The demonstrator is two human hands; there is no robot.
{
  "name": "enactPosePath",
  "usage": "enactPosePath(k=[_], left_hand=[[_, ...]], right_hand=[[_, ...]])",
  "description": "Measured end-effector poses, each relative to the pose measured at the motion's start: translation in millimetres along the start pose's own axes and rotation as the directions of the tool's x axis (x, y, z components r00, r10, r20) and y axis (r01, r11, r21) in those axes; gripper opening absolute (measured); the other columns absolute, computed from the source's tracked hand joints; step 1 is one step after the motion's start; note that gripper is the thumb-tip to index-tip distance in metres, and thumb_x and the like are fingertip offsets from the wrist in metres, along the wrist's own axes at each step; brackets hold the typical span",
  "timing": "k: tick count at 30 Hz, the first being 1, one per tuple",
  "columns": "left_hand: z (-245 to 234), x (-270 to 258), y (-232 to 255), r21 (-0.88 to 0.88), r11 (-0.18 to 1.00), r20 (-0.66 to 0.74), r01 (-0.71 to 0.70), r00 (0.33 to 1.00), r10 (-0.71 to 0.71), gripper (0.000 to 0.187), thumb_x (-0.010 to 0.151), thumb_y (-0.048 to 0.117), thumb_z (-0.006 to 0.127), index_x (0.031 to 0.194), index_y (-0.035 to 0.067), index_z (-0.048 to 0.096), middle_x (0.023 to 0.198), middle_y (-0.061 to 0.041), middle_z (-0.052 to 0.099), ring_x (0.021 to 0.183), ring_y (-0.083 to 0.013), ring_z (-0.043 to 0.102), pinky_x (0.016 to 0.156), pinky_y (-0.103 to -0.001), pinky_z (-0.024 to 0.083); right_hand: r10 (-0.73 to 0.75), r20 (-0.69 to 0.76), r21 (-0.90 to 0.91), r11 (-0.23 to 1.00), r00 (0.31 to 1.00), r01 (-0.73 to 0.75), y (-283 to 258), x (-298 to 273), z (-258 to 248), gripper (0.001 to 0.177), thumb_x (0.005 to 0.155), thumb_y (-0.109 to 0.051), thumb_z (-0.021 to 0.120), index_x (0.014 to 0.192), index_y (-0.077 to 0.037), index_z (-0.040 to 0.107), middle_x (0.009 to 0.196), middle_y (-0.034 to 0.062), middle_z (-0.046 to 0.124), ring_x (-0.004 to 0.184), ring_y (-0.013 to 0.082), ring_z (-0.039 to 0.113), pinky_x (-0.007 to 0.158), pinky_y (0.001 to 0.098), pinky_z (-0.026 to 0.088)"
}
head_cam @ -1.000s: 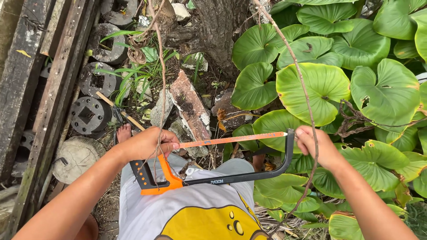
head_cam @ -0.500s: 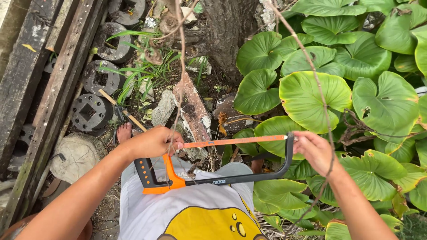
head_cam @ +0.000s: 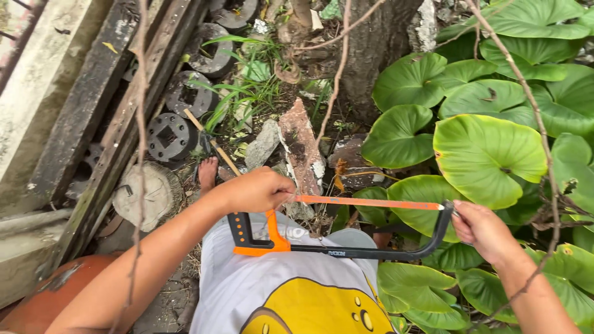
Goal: Attempting to cut a small tree branch with a hacksaw.
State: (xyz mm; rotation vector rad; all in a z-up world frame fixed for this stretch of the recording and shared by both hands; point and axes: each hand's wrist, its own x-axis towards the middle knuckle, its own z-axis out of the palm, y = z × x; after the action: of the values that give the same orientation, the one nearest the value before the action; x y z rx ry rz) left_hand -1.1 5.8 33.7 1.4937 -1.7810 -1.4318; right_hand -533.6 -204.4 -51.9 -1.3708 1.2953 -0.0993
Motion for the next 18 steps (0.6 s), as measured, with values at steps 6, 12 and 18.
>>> enactPosePath(k=[6,12,18], left_hand=[[-3,3,15,0.126,0.992,-0.007,-0.015,1.000,0.016,0.012,0.091,0.013,0.066,0.083,0.004,0.068,0.068,-0.012,0.071,0.068,-0.0321,0.070,0.064,-0.042,0.053],[-11,5,4,0.036,0.999,0.061,0.039,0.997,-0.042,0.018,0.083,0.013,0.071,0.101,0.007,0.073,0.070,-0.011,0.072,0.064,-0.0268,0.070,0.061,-0.039,0.053],[-13,6,-5,-0.018,0.997,0.049,0.081,0.996,-0.080,0.022,0.080,0.015,0.077,0.099,0.005,0.074,0.072,-0.007,0.071,0.064,-0.0196,0.070,0.060,-0.036,0.055]], right_hand=[[0.236,0.568,0.516,0.644,0.788,-0.565,-10,-3,2,0.035,0.103,-0.021,0.048,0.069,-0.013,0.050,0.051,-0.0038,0.043,0.045,0.0127,0.035,0.040,0.0356,0.031],[0.304,0.010,0.502,0.822,0.953,-0.268,-52,-19,34,0.012,0.100,-0.008,0.047,0.105,-0.011,0.057,0.076,0.0009,0.055,0.062,0.0136,0.050,0.056,0.0311,0.043],[0.111,0.025,0.370,0.922,0.994,-0.112,-22,-14,21,0.019,0.109,-0.013,0.051,0.115,0.002,0.061,0.087,0.0103,0.061,0.073,0.0194,0.058,0.068,0.0350,0.049]])
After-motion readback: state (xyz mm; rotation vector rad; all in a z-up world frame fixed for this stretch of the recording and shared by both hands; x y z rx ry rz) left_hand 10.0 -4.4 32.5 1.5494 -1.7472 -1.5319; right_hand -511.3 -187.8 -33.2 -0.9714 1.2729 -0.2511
